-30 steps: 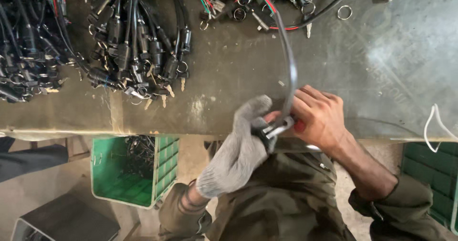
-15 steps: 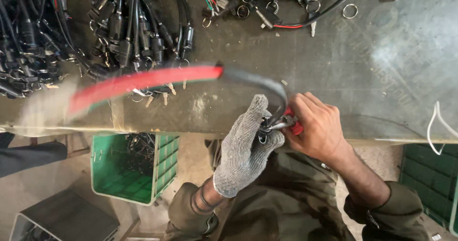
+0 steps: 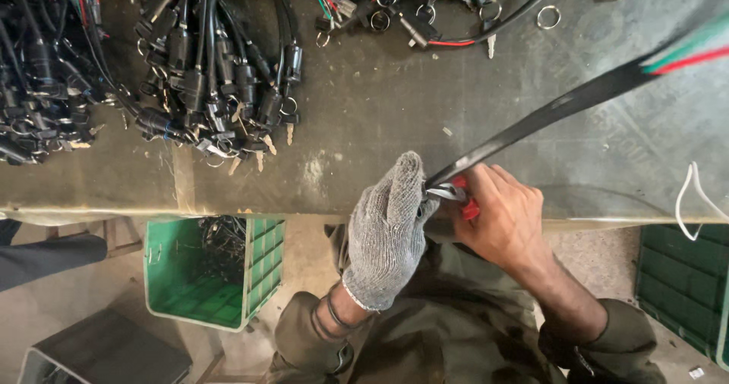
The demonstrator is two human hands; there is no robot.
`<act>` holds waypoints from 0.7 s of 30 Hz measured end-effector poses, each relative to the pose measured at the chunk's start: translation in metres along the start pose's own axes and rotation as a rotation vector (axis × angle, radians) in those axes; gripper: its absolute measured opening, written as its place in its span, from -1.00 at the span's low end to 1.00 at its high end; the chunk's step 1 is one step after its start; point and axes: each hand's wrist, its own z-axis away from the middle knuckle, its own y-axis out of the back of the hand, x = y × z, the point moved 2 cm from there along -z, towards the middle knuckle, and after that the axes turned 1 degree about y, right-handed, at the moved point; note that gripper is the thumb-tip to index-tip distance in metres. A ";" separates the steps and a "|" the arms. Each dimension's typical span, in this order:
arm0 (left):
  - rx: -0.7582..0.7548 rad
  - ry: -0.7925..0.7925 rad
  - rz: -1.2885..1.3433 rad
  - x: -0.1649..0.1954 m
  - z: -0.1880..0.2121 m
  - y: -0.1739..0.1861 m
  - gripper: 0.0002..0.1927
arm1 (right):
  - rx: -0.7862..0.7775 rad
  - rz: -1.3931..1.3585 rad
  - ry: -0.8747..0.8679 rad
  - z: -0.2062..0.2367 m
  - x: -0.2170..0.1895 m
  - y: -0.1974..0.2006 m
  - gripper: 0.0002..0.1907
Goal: The person repeatedly strips the outer insulation from black cables using red-handled pliers. They hold each cable with a gloved left hand, cut the sheath near the connector, and pull the insulation off to expose the inner wires. The processed cables are placed on the metal workbench among many similar items.
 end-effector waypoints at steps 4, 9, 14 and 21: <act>-0.020 0.032 0.113 0.003 -0.005 0.008 -0.23 | -0.050 -0.046 -0.041 0.005 -0.002 -0.008 -0.64; -0.224 0.183 0.616 0.002 -0.013 0.023 -0.29 | 0.037 -0.031 0.051 -0.011 0.017 -0.019 -0.69; -0.437 0.336 1.112 0.002 -0.007 0.027 -0.33 | 0.018 -0.234 0.328 -0.022 0.035 -0.021 -0.58; -0.251 0.324 0.553 -0.009 -0.015 0.032 -0.39 | 0.060 0.104 0.111 -0.036 0.025 -0.009 -0.65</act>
